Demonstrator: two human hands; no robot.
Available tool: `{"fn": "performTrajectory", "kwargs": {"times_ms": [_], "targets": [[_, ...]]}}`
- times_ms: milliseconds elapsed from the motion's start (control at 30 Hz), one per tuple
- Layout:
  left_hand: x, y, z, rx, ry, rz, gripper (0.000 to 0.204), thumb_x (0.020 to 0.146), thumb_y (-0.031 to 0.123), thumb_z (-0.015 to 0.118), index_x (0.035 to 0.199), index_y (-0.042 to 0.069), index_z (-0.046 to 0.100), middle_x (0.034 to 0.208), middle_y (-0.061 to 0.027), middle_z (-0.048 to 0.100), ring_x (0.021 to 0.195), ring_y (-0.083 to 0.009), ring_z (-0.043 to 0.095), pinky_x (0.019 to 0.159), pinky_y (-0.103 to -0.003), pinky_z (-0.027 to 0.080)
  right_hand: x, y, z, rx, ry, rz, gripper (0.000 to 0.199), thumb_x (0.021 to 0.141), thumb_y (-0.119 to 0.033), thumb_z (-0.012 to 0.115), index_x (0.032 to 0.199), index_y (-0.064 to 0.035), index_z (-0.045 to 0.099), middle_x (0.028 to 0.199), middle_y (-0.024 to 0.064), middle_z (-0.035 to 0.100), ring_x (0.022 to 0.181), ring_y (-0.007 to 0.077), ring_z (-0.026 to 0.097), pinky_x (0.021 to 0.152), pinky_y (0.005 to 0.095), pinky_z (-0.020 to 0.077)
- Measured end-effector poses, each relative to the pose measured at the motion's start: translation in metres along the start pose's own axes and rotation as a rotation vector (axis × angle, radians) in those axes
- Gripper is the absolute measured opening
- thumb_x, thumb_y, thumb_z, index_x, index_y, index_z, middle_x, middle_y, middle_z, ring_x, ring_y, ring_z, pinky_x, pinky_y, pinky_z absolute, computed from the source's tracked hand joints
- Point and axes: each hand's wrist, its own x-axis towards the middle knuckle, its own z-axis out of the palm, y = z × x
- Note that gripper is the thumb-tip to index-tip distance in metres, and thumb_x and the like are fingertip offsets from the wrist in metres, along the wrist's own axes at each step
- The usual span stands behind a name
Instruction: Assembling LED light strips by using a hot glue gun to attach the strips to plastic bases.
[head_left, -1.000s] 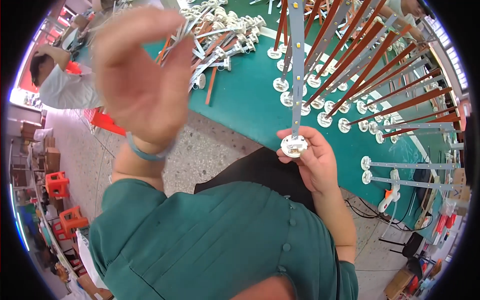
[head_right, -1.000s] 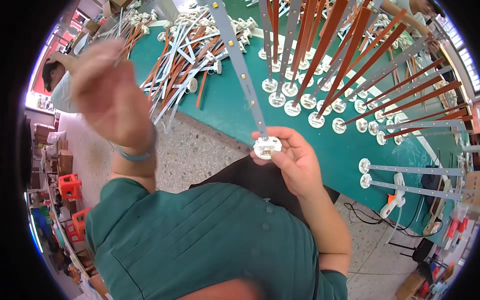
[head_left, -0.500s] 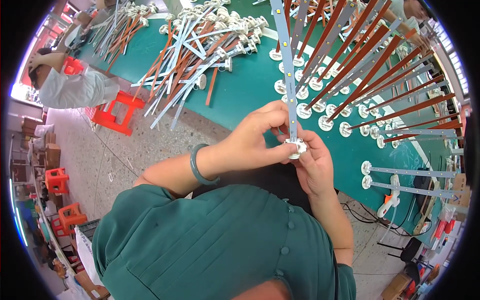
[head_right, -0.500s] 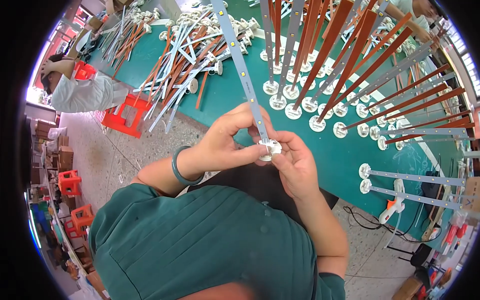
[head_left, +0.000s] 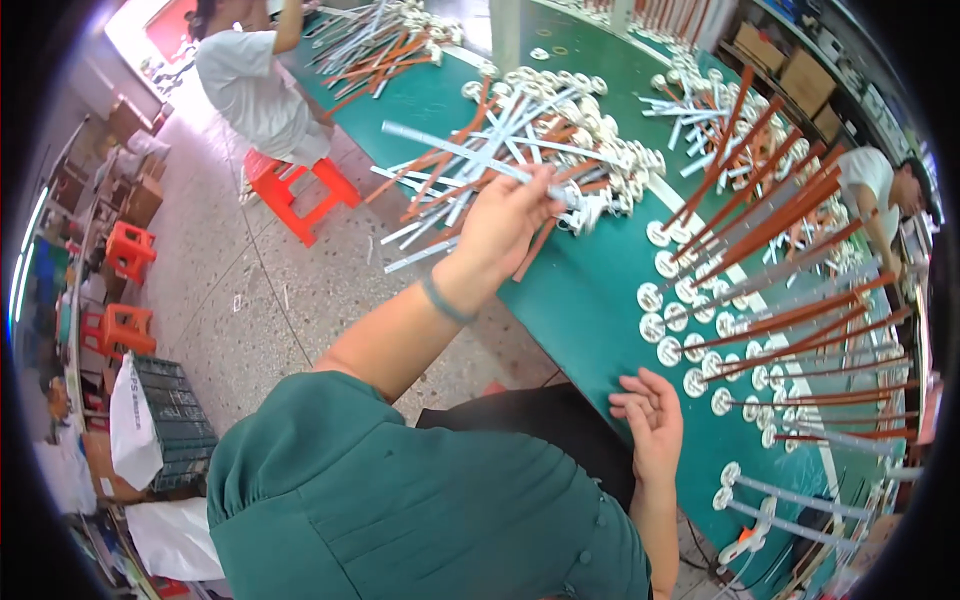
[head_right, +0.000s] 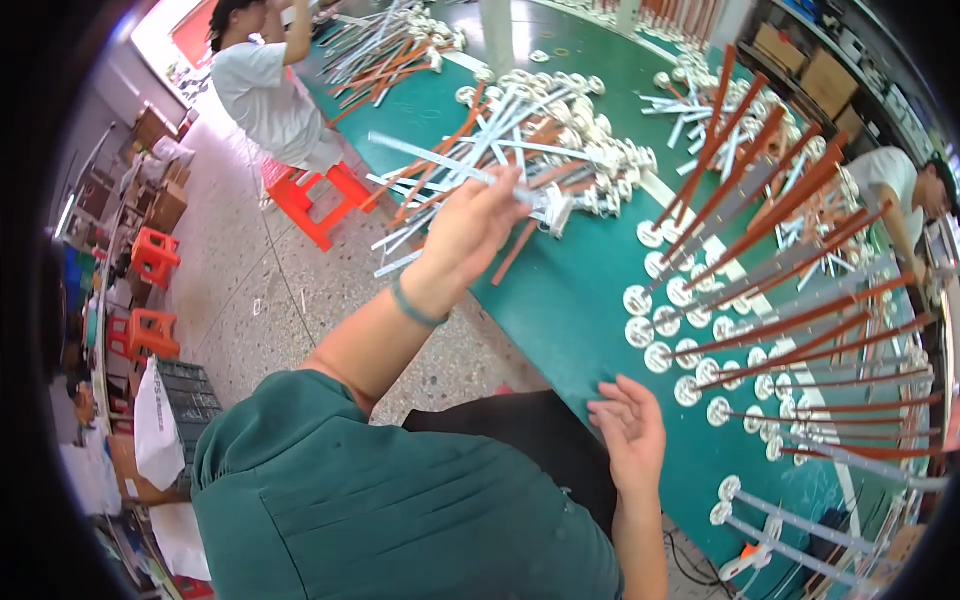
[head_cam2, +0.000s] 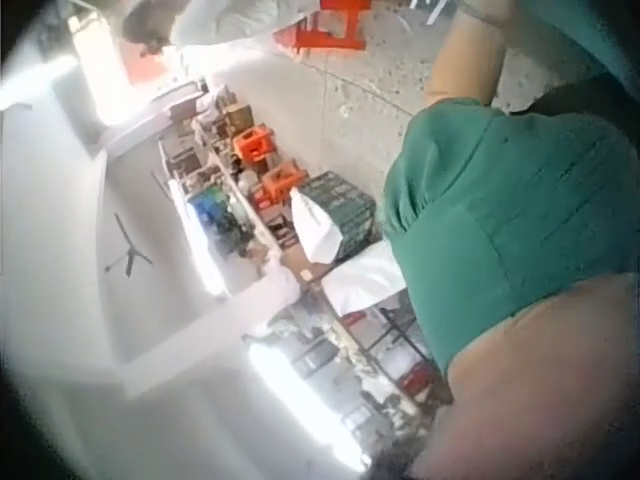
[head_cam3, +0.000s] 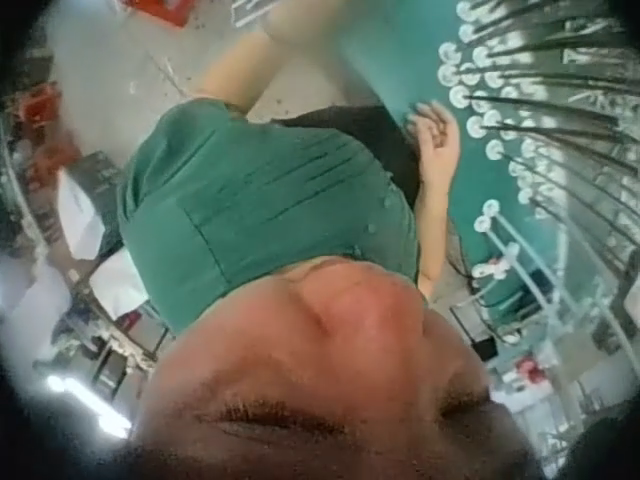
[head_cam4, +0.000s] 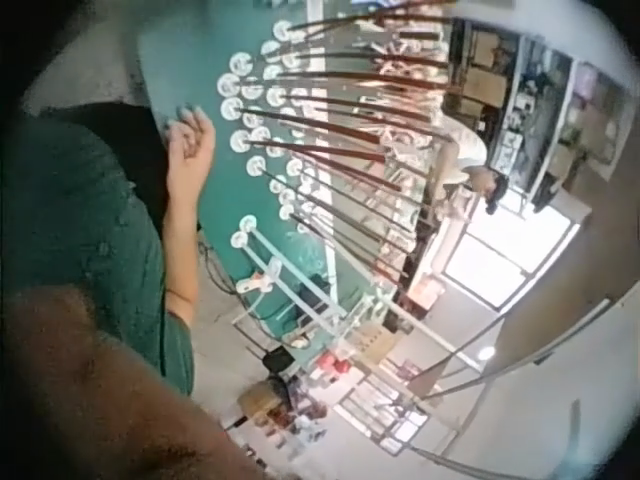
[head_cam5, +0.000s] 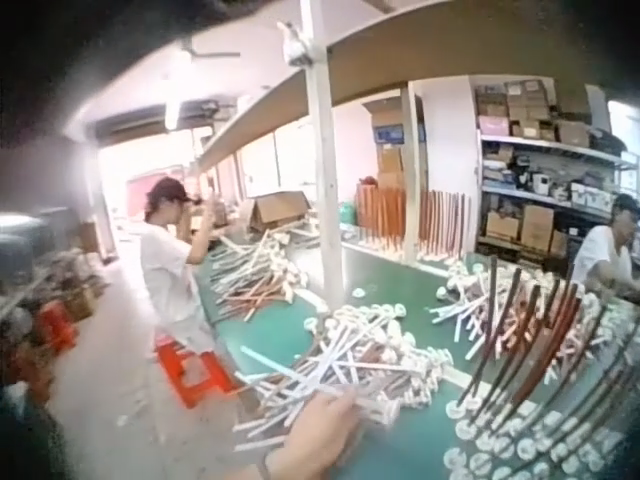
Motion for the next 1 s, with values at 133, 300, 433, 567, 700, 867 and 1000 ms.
{"fn": "performTrajectory", "kwargs": {"times_ms": [133,300,433,567,700,867,1000], "targets": [[0.055,0.002,-0.017,-0.089,0.033,-0.134,0.021,0.097,0.017,0.059,0.104,-0.002,0.057,0.099,-0.0115,0.063,0.089,-0.0217,0.065,0.082,-0.031,0.055,0.004,0.01,-0.002,-0.003,0.03,0.057,0.041,0.09,0.001,0.058,0.129,0.0048,0.045,0.118,0.0207,0.059,0.094,0.0202,0.065,0.082,0.03,0.0535],[0.063,0.057,0.0,0.899,-0.402,-0.294,0.018,0.087,0.023,0.07,0.094,0.006,0.072,0.079,-0.0003,0.068,0.066,-0.0079,0.062,0.058,-0.023,0.05,0.0,0.019,-0.014,0.042,0.058,0.046,0.042,0.089,0.005,0.058,0.128,0.0055,0.045,0.118,0.0205,0.058,0.096,0.0202,0.064,0.082,0.0303,0.0545],[0.148,0.112,-0.045,0.434,-0.059,0.24,0.033,0.089,0.01,0.063,0.118,-0.005,0.06,0.089,-0.0068,0.062,0.068,-0.0112,0.06,0.058,-0.022,0.05,0.007,0.012,-0.007,0.029,0.036,0.096,0.039,0.089,0.005,0.056,0.126,0.006,0.046,0.115,0.02,0.059,0.093,0.0205,0.066,0.078,0.0299,0.0562],[0.191,0.115,-0.064,0.628,0.066,0.359,0.036,0.088,-0.001,0.056,0.124,0.003,0.059,0.104,-0.0103,0.066,0.085,-0.0194,0.065,0.074,-0.031,0.054,0.008,0.014,-0.009,-0.001,0.054,0.093,0.037,0.089,0.006,0.056,0.125,0.0058,0.047,0.114,0.0199,0.059,0.092,0.0209,0.066,0.077,0.0303,0.0569],[0.214,0.105,-0.102,2.089,-0.363,0.714,0.052,0.078,-0.005,0.055,0.125,0.018,0.061,0.125,-0.0058,0.059,0.113,-0.0275,0.055,0.095,-0.044,0.044,0.002,0.014,-0.011,0.014,0.046,0.094,0.036,0.089,0.005,0.056,0.124,0.0057,0.047,0.114,0.0201,0.059,0.092,0.0212,0.066,0.076,0.0308,0.0573],[0.22,0.085,-0.111,2.326,-0.427,0.77,0.031,0.083,0.007,0.062,0.111,0.019,0.065,0.128,-0.0019,0.056,0.124,-0.0228,0.049,0.105,-0.046,0.035,0.005,0.014,-0.013,0.035,0.015,0.106,0.035,0.089,0.004,0.057,0.123,0.0058,0.048,0.114,0.0202,0.06,0.092,0.0213,0.066,0.076,0.0312,0.0571],[0.21,0.104,-0.079,2.434,-0.41,0.925,0.022,0.085,0.018,0.064,0.107,0.017,0.065,0.115,-0.0015,0.061,0.119,-0.0206,0.052,0.104,-0.044,0.036,0.005,0.013,-0.013,0.032,0.011,0.117,0.035,0.089,0.004,0.056,0.122,0.0055,0.048,0.114,0.02,0.06,0.092,0.0215,0.066,0.076,0.0316,0.0568]]}}
